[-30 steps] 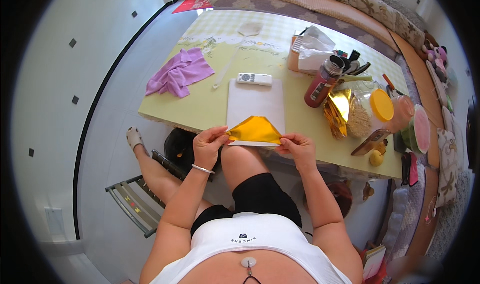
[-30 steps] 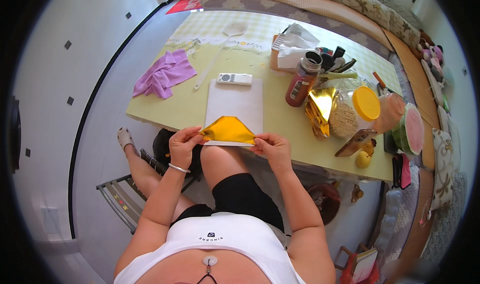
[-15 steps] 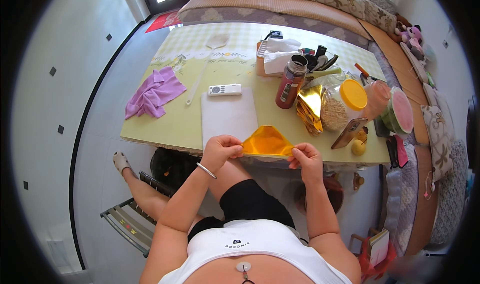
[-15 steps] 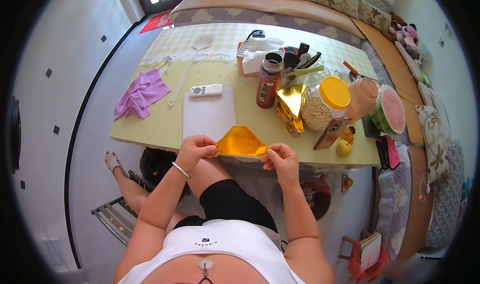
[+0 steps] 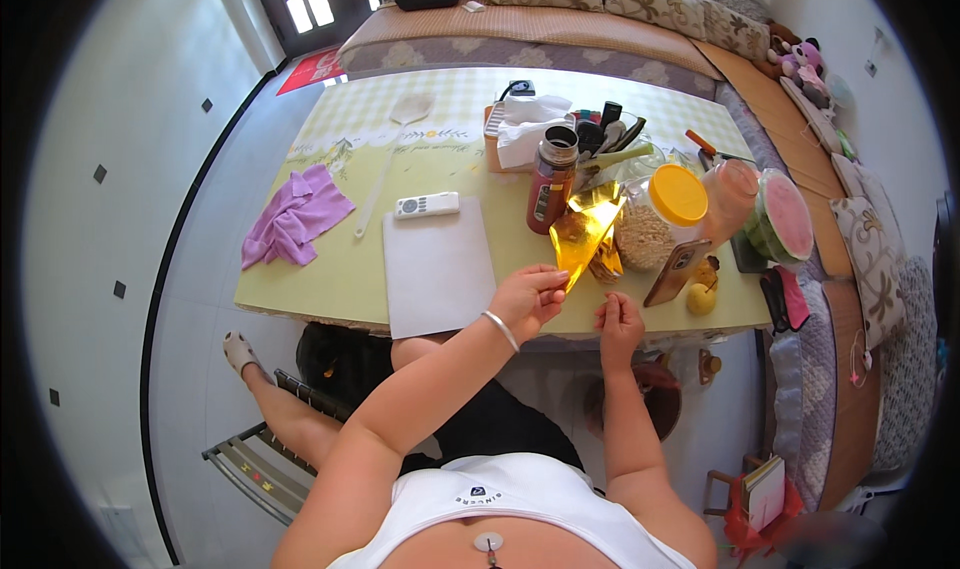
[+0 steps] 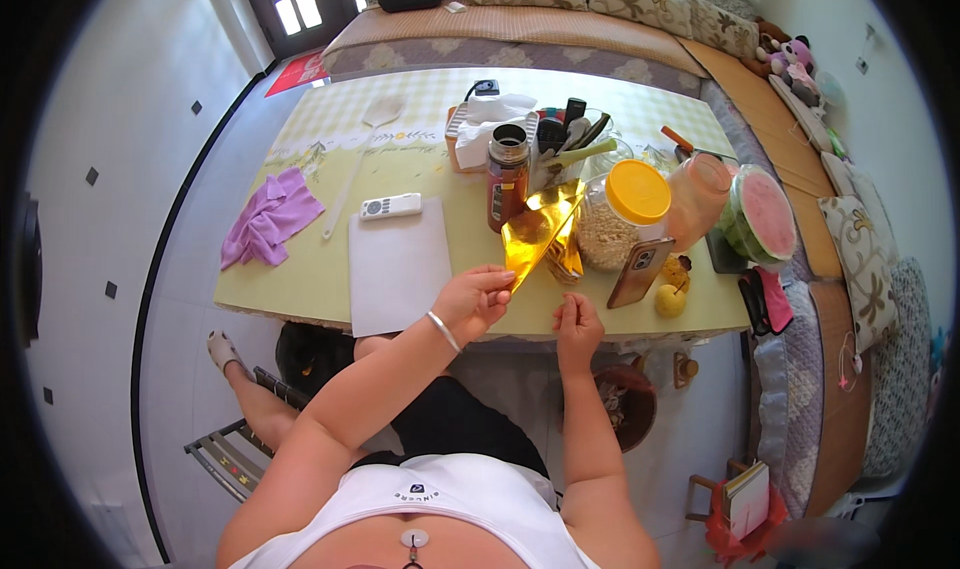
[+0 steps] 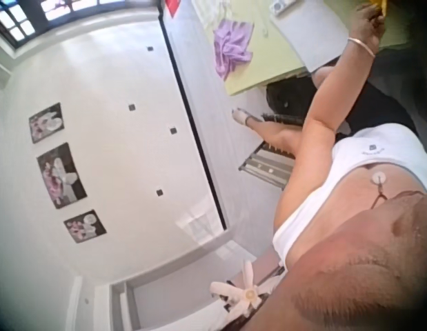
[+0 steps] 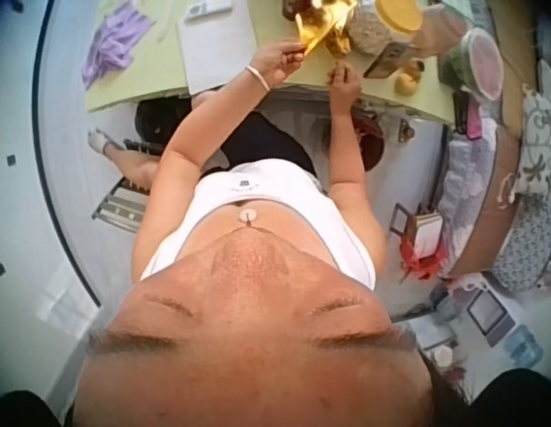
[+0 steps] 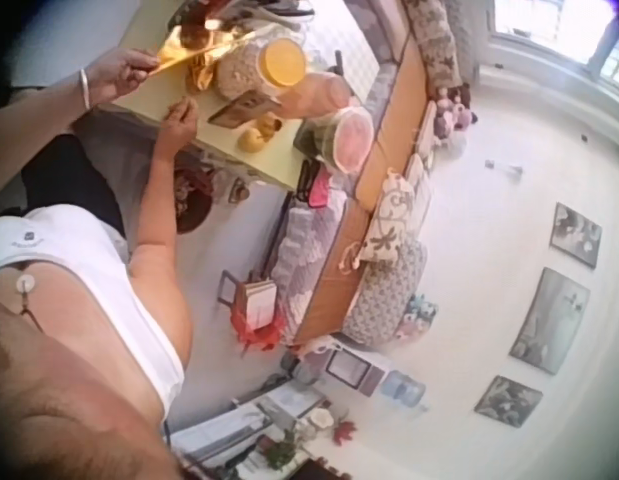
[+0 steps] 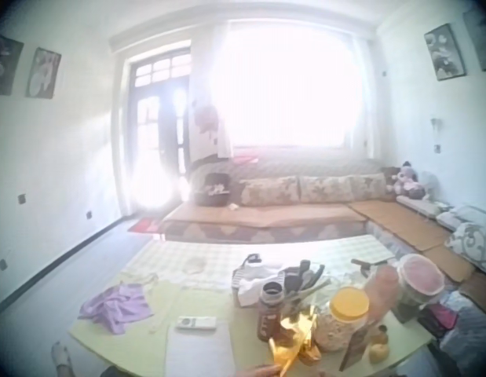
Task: The person sits on the floor and repeatedly folds a small rectangular piece of yellow paper into a triangular shape. They perform the same folding sequence multiple times, unfolding and refolding the paper throughout the clip.
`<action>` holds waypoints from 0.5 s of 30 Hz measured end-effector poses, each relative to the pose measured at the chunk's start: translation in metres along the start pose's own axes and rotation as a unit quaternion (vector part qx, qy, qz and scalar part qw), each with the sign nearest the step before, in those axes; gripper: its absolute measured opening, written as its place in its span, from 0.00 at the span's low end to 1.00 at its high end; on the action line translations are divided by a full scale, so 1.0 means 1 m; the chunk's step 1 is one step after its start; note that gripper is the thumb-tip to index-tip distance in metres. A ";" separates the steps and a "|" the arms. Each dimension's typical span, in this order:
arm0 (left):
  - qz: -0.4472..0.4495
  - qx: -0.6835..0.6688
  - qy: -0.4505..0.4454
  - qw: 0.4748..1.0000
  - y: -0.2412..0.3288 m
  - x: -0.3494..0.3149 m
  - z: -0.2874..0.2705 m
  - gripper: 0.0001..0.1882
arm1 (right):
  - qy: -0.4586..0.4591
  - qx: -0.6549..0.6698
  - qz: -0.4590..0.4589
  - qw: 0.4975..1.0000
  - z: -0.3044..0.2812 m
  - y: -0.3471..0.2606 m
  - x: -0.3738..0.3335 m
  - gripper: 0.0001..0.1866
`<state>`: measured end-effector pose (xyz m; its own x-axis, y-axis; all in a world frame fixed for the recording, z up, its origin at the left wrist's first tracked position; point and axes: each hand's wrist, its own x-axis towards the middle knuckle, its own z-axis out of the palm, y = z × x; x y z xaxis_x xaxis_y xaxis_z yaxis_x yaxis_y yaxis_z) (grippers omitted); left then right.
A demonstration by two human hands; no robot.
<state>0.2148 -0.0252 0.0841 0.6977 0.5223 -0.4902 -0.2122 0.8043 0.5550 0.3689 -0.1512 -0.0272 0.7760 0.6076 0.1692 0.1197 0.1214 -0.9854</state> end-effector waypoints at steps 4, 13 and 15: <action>0.007 -0.009 0.027 1.000 -0.010 0.037 0.026 0.03 | -0.002 -0.032 -0.021 0.999 -0.001 0.002 0.000 0.07; 0.045 0.072 0.078 0.993 -0.006 0.103 0.047 0.08 | 0.007 -0.111 -0.113 0.987 0.000 0.007 0.000 0.06; 0.052 0.132 0.059 0.988 -0.001 0.100 0.032 0.09 | 0.008 -0.116 -0.126 0.985 0.001 0.012 0.002 0.06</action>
<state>0.3068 0.0169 0.0562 0.5928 0.6411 -0.4875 -0.0828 0.6506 0.7549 0.3713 -0.1478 -0.0382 0.7136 0.5680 0.4101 0.4464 0.0824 -0.8910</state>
